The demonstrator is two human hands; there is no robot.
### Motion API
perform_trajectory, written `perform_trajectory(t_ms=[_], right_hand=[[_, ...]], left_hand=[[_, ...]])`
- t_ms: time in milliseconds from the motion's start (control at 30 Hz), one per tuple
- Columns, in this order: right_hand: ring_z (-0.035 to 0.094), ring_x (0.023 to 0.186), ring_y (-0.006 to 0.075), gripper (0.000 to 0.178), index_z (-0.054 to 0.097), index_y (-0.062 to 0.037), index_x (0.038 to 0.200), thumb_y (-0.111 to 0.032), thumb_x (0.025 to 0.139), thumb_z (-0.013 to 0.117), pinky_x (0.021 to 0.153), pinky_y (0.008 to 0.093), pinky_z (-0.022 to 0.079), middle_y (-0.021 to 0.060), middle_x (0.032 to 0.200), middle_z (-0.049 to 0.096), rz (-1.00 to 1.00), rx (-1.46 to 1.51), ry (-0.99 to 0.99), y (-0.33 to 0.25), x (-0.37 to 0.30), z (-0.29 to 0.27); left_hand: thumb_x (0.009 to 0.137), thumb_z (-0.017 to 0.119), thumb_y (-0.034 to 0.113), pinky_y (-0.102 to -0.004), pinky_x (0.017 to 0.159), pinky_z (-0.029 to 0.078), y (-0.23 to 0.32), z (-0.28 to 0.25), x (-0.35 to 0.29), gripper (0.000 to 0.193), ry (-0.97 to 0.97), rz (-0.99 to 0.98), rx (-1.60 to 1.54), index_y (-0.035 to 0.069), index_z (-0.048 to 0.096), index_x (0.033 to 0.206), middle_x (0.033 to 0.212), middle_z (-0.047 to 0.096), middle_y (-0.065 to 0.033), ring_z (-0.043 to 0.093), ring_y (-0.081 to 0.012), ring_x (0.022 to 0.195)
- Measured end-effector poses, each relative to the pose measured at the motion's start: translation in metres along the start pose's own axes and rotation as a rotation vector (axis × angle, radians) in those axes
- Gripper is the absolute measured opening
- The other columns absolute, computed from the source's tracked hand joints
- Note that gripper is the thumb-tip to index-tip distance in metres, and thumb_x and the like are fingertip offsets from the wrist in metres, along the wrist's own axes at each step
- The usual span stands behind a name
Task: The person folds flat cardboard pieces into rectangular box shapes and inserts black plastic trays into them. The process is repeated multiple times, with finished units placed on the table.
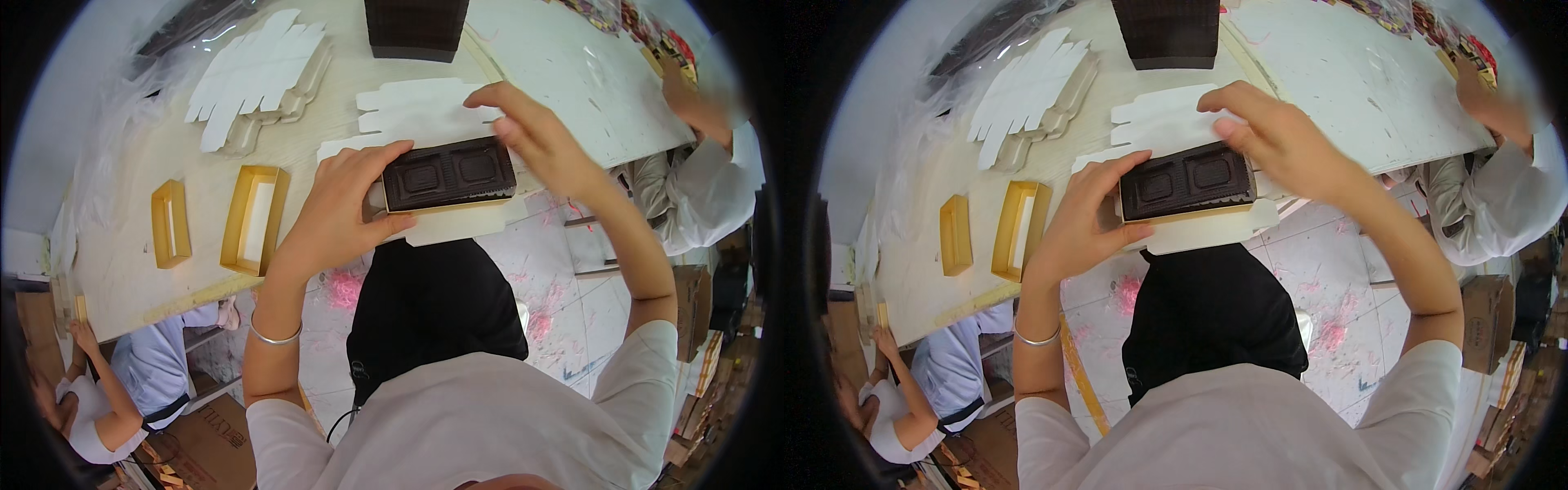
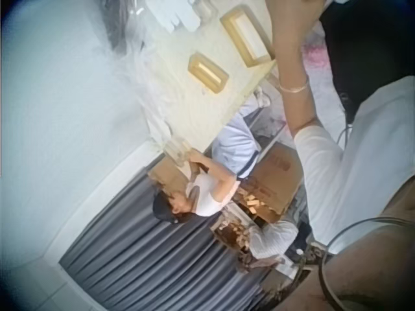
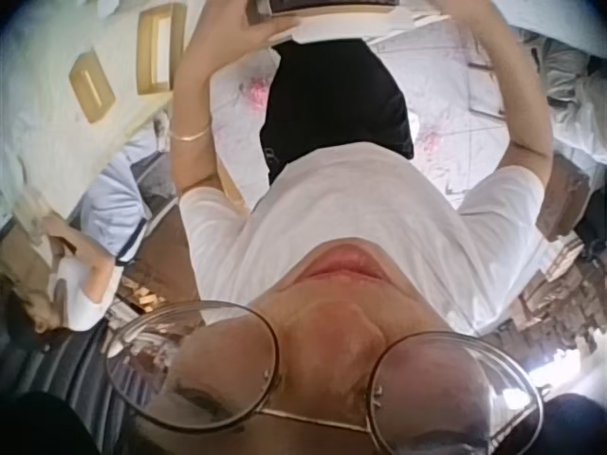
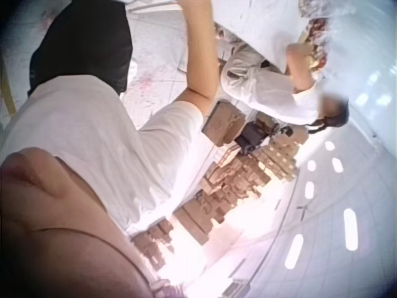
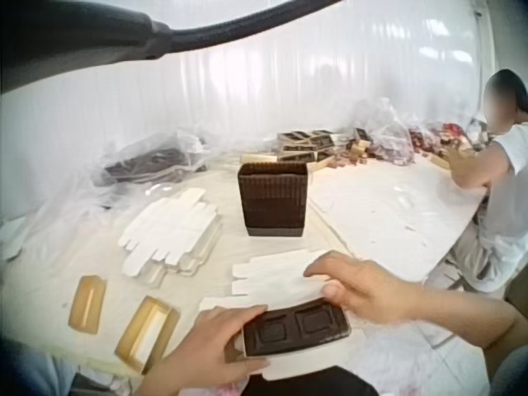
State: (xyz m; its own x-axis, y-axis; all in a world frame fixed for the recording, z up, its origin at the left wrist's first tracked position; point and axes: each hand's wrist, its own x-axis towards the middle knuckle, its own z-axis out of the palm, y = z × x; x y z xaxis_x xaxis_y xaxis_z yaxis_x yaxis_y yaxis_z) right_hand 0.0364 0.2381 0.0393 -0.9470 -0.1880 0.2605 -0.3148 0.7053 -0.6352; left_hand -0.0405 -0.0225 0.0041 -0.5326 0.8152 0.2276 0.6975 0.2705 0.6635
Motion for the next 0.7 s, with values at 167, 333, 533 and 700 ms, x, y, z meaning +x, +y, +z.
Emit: perform_trajectory(t_ms=[167,333,533,700], right_hand=[[0.059,0.094,0.0233,0.032,0.063,0.0017,0.113,-0.008,0.082,0.061,0.078,0.0338,0.049,0.0142,0.123,0.056,-0.089,0.144,-0.328,0.006,-0.014,-0.024],[0.056,0.108,0.0336,0.048,0.060,0.0013,0.117,-0.007,0.071,0.062,0.088,0.0390,0.048,0.0217,0.133,0.048,-0.481,-0.552,-0.195,0.015,-0.029,-0.003],[0.046,0.122,0.0415,0.051,0.052,0.0017,0.126,-0.021,0.083,0.065,0.101,0.0449,0.039,0.0269,0.141,0.036,-0.306,-0.371,-0.146,0.001,-0.046,0.011],[0.053,0.110,0.0395,0.048,0.056,0.0000,0.120,-0.021,0.079,0.069,0.092,0.0443,0.045,0.0259,0.126,0.048,-0.473,-0.135,-0.196,-0.015,-0.042,-0.005]], left_hand=[[0.069,0.079,0.022,-0.0368,0.096,0.036,-0.002,0.002,0.001,0.072,0.017,0.022,-0.055,0.010,0.048,0.133,0.114,0.058,-0.0102,0.050,-0.0274,0.104],[0.069,0.080,0.024,-0.0364,0.097,0.039,-0.004,-0.001,0.000,0.077,-0.021,0.022,-0.043,0.009,0.047,0.136,0.122,0.055,-0.0115,0.049,-0.0269,0.111],[0.070,0.079,0.030,-0.0388,0.103,0.033,-0.004,-0.003,0.000,0.077,-0.028,0.056,0.019,0.007,0.046,0.137,0.129,0.052,-0.0127,0.046,-0.0294,0.116],[0.069,0.077,0.039,-0.0459,0.106,0.029,0.015,-0.026,-0.039,0.083,0.290,0.027,0.257,0.007,0.042,0.138,0.137,0.045,-0.0181,0.040,-0.0379,0.125]])
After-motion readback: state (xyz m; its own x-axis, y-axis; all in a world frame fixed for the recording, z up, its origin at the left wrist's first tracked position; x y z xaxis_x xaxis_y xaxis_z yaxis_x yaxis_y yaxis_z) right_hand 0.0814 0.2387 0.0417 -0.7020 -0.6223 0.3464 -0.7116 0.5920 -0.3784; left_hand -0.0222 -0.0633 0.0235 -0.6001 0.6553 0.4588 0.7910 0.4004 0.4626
